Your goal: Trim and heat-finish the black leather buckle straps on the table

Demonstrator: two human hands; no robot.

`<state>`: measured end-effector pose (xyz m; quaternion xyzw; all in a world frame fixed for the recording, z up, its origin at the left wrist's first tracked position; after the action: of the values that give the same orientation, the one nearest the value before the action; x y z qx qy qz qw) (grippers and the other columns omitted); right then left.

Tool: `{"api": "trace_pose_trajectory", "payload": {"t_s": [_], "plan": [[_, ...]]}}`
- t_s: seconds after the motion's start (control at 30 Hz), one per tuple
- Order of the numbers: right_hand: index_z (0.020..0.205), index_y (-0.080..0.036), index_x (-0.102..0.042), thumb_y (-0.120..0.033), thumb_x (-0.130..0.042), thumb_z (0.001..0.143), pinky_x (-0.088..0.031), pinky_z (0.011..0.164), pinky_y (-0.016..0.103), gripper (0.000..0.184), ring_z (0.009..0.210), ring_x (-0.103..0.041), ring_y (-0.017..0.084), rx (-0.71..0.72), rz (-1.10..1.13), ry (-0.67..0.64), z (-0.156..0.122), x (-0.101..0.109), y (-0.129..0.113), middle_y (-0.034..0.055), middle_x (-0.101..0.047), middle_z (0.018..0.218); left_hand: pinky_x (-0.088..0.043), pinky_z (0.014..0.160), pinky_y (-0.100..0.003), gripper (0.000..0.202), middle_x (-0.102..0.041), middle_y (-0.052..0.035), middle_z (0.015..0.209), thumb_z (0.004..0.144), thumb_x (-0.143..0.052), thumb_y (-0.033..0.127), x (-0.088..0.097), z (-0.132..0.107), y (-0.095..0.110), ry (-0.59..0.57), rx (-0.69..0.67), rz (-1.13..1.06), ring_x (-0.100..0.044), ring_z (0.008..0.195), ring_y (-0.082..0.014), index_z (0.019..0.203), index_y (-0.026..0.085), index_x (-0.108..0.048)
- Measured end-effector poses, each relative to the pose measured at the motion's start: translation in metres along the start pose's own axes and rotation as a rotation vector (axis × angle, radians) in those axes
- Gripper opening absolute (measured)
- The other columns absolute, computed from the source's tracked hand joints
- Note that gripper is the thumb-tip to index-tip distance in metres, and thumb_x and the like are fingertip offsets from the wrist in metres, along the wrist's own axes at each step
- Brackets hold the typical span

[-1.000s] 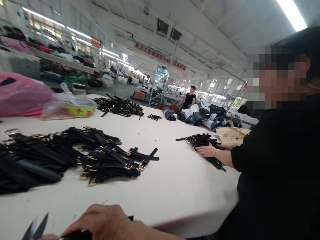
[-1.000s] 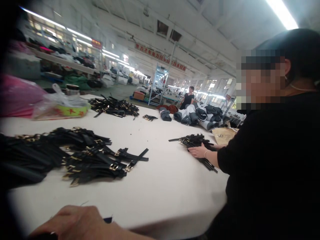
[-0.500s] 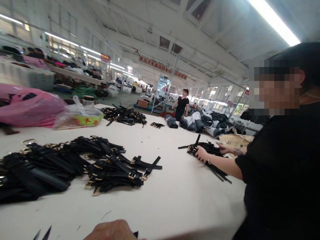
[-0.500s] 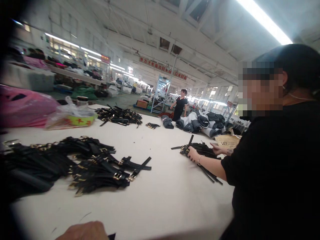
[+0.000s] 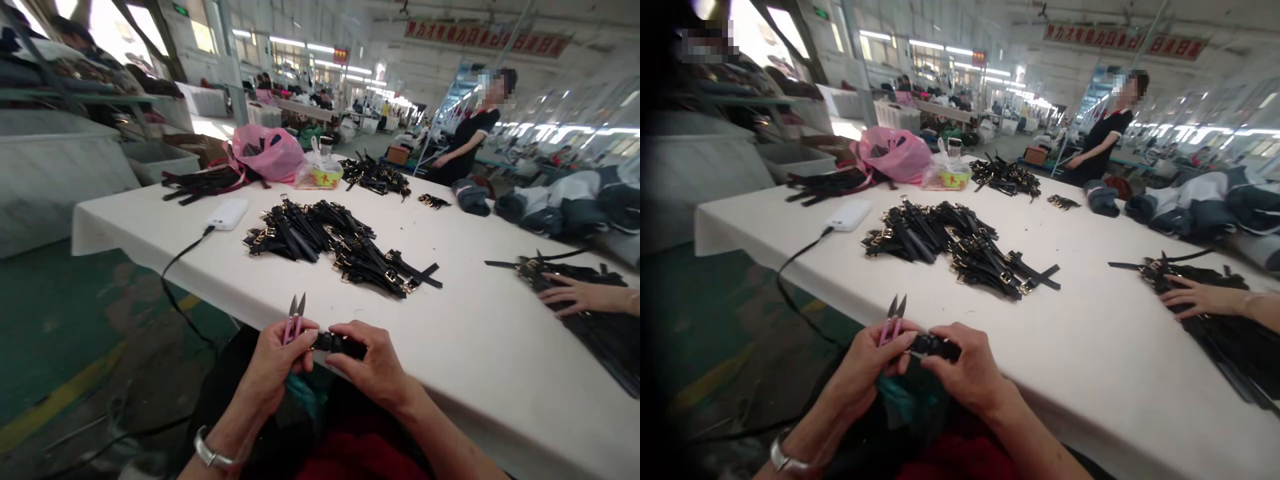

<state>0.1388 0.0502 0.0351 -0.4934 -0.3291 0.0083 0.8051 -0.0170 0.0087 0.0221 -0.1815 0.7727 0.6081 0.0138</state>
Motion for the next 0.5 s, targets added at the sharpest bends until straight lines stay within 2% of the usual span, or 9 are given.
{"api": "trace_pose_trajectory", "payload": {"t_s": [0.07,0.2,0.33,0.5], "plan": [[0.102,-0.019,-0.068,-0.026,-0.074,0.070,-0.048,0.073,0.027,0.033,0.077,-0.063,0.016,-0.034,-0.014,0.016,-0.0010,-0.0002,0.0001,0.0044,-0.071,0.089,-0.022,0.040,-0.015,0.026,-0.053,0.0055,0.040,0.070,-0.070,0.032,0.0010,-0.0015,0.0010,-0.002,-0.015,0.015,-0.037,0.037,-0.0039,0.084,0.011,-0.062],[0.091,-0.021,-0.069,-0.027,-0.074,0.071,-0.046,0.071,0.027,0.022,0.073,-0.063,0.015,-0.063,-0.110,0.015,-0.0023,0.0009,0.0006,0.0018,-0.070,0.082,-0.022,0.041,-0.016,0.026,-0.053,0.0058,0.040,0.072,-0.068,0.032,0.0026,-0.0023,0.0032,0.027,-0.056,0.119,-0.037,0.038,-0.0046,0.086,0.010,-0.062],[0.089,-0.020,-0.069,-0.030,-0.072,0.074,-0.044,0.067,0.025,0.018,0.071,-0.061,0.015,0.014,-0.128,-0.007,-0.0039,-0.0010,0.0018,0.0017,-0.068,0.078,-0.028,0.045,-0.018,0.023,-0.055,0.0056,0.041,0.074,-0.066,0.031,0.0008,-0.0029,0.0071,0.049,-0.122,0.294,-0.041,0.041,-0.0065,0.085,0.011,-0.064],[0.095,-0.019,-0.068,-0.038,-0.064,0.082,-0.044,0.066,0.024,0.023,0.070,-0.059,0.014,0.079,-0.166,-0.005,-0.0072,-0.0023,0.0055,0.0032,-0.066,0.076,-0.038,0.052,-0.021,0.022,-0.056,0.0050,0.041,0.073,-0.066,0.034,0.0008,-0.0041,0.0078,0.055,-0.207,0.425,-0.049,0.044,-0.0105,0.081,0.014,-0.067]]}}
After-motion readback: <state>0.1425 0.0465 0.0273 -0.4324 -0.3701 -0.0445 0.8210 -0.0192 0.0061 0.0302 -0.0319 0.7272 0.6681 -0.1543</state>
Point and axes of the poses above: each hand's wrist, its own z-axis towards the middle knuckle, its own x-axis out of the back of the hand, y = z × x, the point moved 3 cm from there along z, towards the middle knuckle
